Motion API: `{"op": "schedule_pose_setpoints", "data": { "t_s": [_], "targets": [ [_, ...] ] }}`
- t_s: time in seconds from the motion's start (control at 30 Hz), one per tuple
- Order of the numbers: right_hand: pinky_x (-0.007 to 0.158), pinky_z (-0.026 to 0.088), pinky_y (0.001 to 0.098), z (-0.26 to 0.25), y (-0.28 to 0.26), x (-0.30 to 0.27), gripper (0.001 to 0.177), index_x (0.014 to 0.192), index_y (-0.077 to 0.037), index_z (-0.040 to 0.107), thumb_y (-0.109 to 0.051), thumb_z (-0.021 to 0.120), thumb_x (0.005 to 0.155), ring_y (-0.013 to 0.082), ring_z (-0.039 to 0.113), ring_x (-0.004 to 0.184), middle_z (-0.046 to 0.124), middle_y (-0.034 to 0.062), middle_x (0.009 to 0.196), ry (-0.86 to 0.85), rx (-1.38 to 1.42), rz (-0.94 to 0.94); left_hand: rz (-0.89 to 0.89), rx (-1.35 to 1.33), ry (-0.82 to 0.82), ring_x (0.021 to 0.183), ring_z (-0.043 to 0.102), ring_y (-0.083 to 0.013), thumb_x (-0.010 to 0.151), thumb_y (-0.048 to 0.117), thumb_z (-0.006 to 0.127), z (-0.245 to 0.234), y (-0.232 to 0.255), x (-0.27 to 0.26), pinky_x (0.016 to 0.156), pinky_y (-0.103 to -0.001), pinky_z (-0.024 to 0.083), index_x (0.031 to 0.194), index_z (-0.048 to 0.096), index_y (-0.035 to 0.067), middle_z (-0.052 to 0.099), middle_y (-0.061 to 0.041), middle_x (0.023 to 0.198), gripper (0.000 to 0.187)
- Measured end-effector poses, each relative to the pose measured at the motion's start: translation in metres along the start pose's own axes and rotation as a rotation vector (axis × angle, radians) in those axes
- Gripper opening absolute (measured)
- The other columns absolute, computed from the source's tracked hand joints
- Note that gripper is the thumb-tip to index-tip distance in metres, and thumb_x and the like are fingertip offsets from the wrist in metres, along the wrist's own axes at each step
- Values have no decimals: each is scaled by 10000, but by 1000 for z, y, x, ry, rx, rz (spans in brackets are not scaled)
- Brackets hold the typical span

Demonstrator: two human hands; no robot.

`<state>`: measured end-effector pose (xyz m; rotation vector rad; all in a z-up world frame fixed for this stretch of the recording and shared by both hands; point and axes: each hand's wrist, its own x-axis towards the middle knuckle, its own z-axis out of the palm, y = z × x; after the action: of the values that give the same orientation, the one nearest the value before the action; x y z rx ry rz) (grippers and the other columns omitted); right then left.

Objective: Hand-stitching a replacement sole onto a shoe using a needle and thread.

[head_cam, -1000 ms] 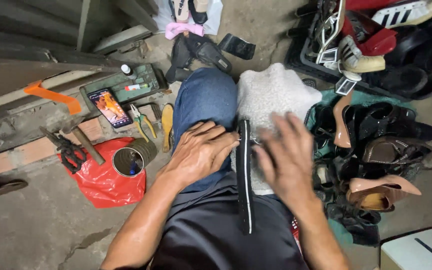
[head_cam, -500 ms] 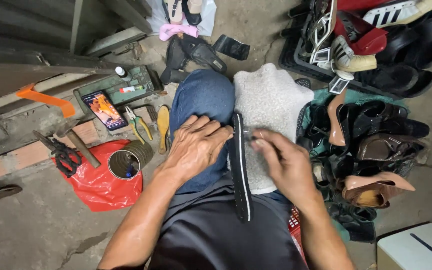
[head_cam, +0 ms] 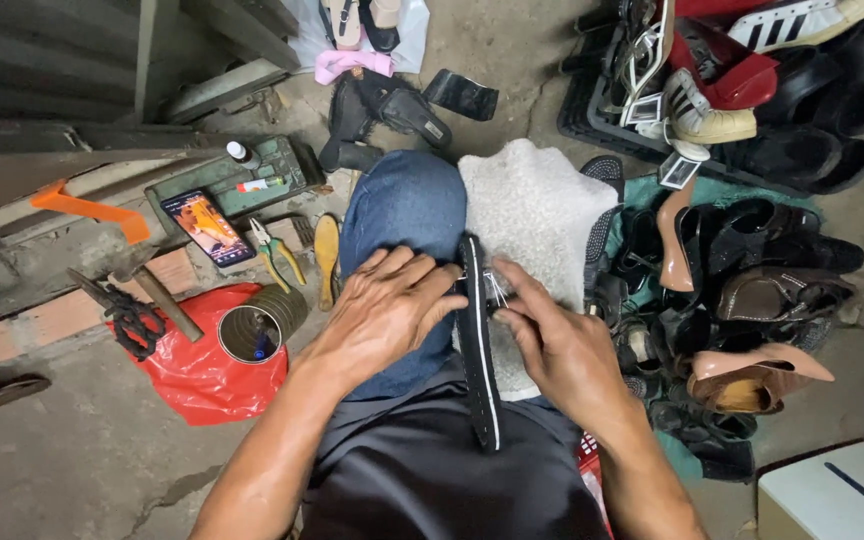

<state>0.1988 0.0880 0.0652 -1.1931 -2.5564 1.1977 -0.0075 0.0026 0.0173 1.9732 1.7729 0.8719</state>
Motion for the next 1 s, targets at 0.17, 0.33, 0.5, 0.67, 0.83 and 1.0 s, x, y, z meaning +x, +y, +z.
{"op": "schedule_pose_setpoints", "data": {
  "t_s": [0.17,0.33,0.5,0.67,0.83,1.0],
  "targets": [
    [645,621,476,-2,-1,8,487,1398,-97,603,-82,683,917,362,771,728,819,125,910,39,76,5,-263,89,-127,693,667,-310,943,554,654,-22,1,-5,611,-411,522,895,716,109,653,-110,702,452],
    [646,600,449,-4,10,10,504,1323,-115,670,-215,813,850,329,748,747,810,74,954,115,54,12,-661,225,-297,653,709,-328,829,753,683,-49,-10,-40,584,-427,525,929,779,117,742,-130,705,651],
    [731,625,269,-5,29,-9,157,1042,-65,750,-159,653,961,148,768,794,804,39,973,-126,303,-133,-655,27,-204,454,630,-231,960,597,595,-24,-5,-34,469,-427,521,841,664,140,645,-13,550,477],
    [922,574,366,-22,34,-21,112,877,-4,643,-93,663,942,270,628,1116,617,203,1197,-5,752,-144,-725,-398,-156,618,467,-141,1026,326,625,-15,-1,-27,581,-340,411,794,576,148,506,17,667,297],
    [995,577,470,-4,34,-26,196,863,-41,569,-171,682,956,341,654,1156,558,351,1360,-43,1078,-121,-633,-594,-65,963,711,-75,997,192,633,-3,5,-25,822,-243,557,1188,719,111,782,16,1132,224],
    [855,527,257,21,6,-29,446,1180,-168,631,-176,875,806,173,639,1147,658,103,1337,43,480,-79,-593,-370,-326,850,714,-396,978,306,622,2,15,-17,672,-459,496,999,698,192,777,-85,898,138]
  ]
}}
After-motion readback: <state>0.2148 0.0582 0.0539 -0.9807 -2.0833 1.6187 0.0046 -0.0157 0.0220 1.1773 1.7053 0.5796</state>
